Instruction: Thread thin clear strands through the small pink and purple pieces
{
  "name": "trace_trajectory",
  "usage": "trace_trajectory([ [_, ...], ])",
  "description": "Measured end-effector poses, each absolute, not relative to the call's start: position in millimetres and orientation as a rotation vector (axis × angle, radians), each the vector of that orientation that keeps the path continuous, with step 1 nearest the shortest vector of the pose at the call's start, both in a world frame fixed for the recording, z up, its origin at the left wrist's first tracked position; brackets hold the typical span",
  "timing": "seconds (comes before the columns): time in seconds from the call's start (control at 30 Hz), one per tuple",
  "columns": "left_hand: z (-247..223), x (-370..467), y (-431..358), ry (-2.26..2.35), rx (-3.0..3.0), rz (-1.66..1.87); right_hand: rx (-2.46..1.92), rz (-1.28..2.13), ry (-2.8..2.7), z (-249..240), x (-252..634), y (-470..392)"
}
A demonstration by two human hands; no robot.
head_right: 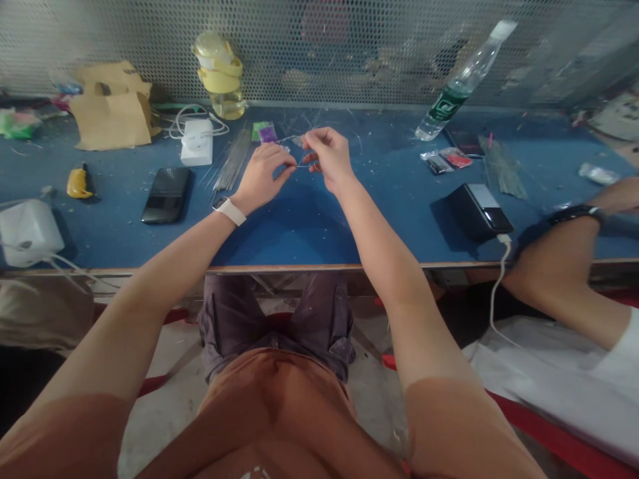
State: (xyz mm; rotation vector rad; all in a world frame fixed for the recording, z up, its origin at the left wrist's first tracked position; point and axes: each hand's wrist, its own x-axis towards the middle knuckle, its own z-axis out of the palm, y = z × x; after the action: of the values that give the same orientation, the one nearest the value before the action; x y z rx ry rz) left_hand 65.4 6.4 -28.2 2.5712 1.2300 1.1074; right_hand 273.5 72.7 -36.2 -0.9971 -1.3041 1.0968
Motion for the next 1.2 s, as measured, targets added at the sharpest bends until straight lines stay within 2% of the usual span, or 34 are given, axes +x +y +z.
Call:
trace_trajectory([
  [0.37, -25.2, 61.0, -1.7, 1.09, 2.613, 0.994, -0.942, 0.923, -1.427, -25.3, 281.2, 68.2],
  [0.67, -23.9, 53.8, 0.5, 1.108, 2.629, 1.01, -0.98, 1.048, -1.388, -4.7, 286.6, 57.0],
  [1.0, -24.3, 55.3, -4.2, 1.041, 2.773, 0.903, -0.855, 0.905, -1.582, 3.2, 283.7, 38.6],
  [1.2, -8.2, 61.7, -24.5, 1.261, 2.686, 1.096, -0.879, 0.909, -1.645, 16.6, 270.5, 10.1],
])
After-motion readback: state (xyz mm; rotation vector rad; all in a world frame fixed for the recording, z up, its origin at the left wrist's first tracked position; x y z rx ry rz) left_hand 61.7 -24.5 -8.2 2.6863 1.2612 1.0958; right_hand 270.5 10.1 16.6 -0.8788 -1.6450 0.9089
